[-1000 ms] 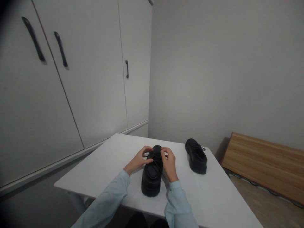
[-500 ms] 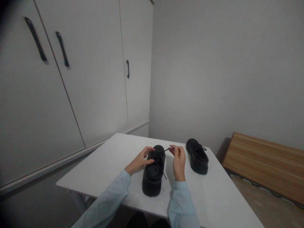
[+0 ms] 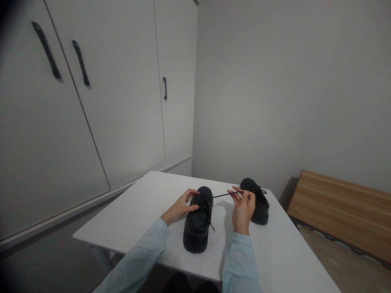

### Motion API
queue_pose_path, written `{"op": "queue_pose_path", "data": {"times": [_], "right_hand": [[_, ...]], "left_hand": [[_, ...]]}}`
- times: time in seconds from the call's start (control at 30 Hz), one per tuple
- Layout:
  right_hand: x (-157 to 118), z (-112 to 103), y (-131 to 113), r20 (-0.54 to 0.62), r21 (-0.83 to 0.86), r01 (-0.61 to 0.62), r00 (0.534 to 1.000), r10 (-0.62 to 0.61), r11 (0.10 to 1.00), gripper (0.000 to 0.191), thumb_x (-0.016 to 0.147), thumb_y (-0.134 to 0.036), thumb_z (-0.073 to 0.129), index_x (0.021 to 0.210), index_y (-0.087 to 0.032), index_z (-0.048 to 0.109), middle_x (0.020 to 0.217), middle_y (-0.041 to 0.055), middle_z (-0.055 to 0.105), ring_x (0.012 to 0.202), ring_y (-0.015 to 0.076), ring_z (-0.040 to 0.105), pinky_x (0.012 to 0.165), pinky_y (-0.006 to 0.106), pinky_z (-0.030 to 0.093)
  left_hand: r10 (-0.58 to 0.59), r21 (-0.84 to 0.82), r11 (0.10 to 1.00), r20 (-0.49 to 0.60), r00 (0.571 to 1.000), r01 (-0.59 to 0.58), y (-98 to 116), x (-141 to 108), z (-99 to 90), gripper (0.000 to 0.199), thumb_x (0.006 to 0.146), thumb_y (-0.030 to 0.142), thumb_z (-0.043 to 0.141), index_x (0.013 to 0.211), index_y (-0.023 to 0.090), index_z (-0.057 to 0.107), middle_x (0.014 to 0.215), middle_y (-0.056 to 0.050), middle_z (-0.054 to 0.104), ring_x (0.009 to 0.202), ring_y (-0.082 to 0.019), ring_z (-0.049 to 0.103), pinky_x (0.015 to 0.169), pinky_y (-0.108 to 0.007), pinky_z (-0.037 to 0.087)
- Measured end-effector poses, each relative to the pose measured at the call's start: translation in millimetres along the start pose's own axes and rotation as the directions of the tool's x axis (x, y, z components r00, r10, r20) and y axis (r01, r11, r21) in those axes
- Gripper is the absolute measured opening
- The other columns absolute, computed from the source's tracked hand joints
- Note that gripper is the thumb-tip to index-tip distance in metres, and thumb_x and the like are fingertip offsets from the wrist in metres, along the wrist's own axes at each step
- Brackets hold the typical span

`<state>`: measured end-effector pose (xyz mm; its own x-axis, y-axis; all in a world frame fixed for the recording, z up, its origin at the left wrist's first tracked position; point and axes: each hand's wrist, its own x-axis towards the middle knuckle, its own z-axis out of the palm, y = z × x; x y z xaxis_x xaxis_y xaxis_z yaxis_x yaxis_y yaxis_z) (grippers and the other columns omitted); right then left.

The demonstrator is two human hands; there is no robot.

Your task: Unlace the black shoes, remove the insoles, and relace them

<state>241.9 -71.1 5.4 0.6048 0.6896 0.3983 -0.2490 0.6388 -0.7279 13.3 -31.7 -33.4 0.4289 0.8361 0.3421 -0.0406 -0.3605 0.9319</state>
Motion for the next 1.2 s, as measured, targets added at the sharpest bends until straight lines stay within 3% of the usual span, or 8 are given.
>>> {"op": "queue_pose_path", "data": {"times": [0.23, 0.4, 0.53, 0.7, 0.8, 0.97, 1.2], "right_hand": [[0, -1, -1, -0.010, -0.022, 0.068, 0.998, -0.068, 0.997, 0.026, 0.081, -0.046, 0.058, 0.080, -0.022, 0.047, 0.067, -0.0068, 0.055, 0.052, 0.0086, 0.056, 0.065, 0.031, 0.051], [-2, -1, 2, 0.162, -0.359, 0.043, 0.987, 0.017, 0.932, 0.029, 0.076, -0.046, 0.064, 0.081, -0.018, 0.060, 0.062, -0.0037, 0.053, 0.057, 0.0120, 0.053, 0.061, 0.028, 0.048], [-4, 3, 4, 0.329, -0.477, 0.057, 0.937, 0.118, 0.877, 0.029, 0.067, -0.044, 0.072, 0.073, -0.017, 0.064, 0.065, 0.0010, 0.061, 0.062, 0.0166, 0.057, 0.059, 0.029, 0.046], [-7, 5, 7, 0.447, -0.595, 0.146, 0.878, 0.174, 0.791, 0.028, 0.069, -0.045, 0.069, 0.063, -0.018, 0.065, 0.065, 0.0030, 0.065, 0.067, 0.0204, 0.060, 0.069, 0.034, 0.046], [-7, 3, 11, 0.507, -0.619, 0.194, 0.839, 0.198, 0.761, 0.029, 0.070, -0.047, 0.067, 0.064, -0.018, 0.065, 0.067, 0.0038, 0.066, 0.069, 0.0216, 0.060, 0.071, 0.034, 0.046], [-8, 3, 12, 0.538, -0.650, 0.259, 0.821, 0.192, 0.714, 0.032, 0.071, -0.050, 0.065, 0.065, -0.019, 0.066, 0.067, 0.0045, 0.066, 0.068, 0.0218, 0.058, 0.067, 0.033, 0.044], [-12, 7, 9, 0.543, -0.663, 0.275, 0.817, 0.194, 0.696, 0.036, 0.074, -0.052, 0.061, 0.063, -0.018, 0.065, 0.066, 0.0047, 0.066, 0.067, 0.0213, 0.058, 0.065, 0.032, 0.042]], "left_hand": [[-0.006, 0.010, 1.000, 0.020, 1.000, 0.006, 3, -1, -0.3, 0.051, 0.066, 0.029, 0.076, 0.110, 0.020, 0.052, 0.120, -0.010, 0.055, 0.119, -0.022, 0.047, 0.105, -0.037, 0.030], [0.007, 0.004, 1.000, 0.009, 1.000, -0.007, 2, 0, 0.8, 0.051, 0.065, 0.029, 0.076, 0.110, 0.020, 0.052, 0.121, -0.009, 0.055, 0.119, -0.022, 0.048, 0.106, -0.037, 0.030], [0.014, 0.013, 1.000, 0.012, 1.000, -0.014, 3, 0, 1.6, 0.051, 0.067, 0.030, 0.075, 0.111, 0.020, 0.052, 0.122, -0.010, 0.055, 0.119, -0.023, 0.048, 0.105, -0.037, 0.030], [0.048, 0.052, 0.997, 0.001, 0.999, -0.048, 11, -1, 5.2, 0.050, 0.068, 0.030, 0.074, 0.112, 0.020, 0.053, 0.121, -0.009, 0.055, 0.119, -0.023, 0.048, 0.105, -0.037, 0.030], [0.105, 0.115, 0.989, -0.068, 0.992, -0.097, 21, -4, 9.8, 0.043, 0.073, 0.032, 0.069, 0.111, 0.021, 0.055, 0.119, -0.008, 0.056, 0.118, -0.023, 0.048, 0.104, -0.038, 0.031], [0.259, 0.234, 0.947, -0.150, 0.954, -0.221, 31, -5, 19.6, 0.015, 0.079, 0.033, 0.062, 0.086, 0.020, 0.067, 0.105, -0.007, 0.060, 0.109, -0.023, 0.051, 0.100, -0.037, 0.035], [0.281, 0.370, 0.902, -0.115, 0.953, -0.222, 29, -3, 29.3, 0.015, 0.080, 0.036, 0.063, 0.080, 0.024, 0.072, 0.101, -0.006, 0.063, 0.106, -0.023, 0.050, 0.098, -0.038, 0.037]]}}
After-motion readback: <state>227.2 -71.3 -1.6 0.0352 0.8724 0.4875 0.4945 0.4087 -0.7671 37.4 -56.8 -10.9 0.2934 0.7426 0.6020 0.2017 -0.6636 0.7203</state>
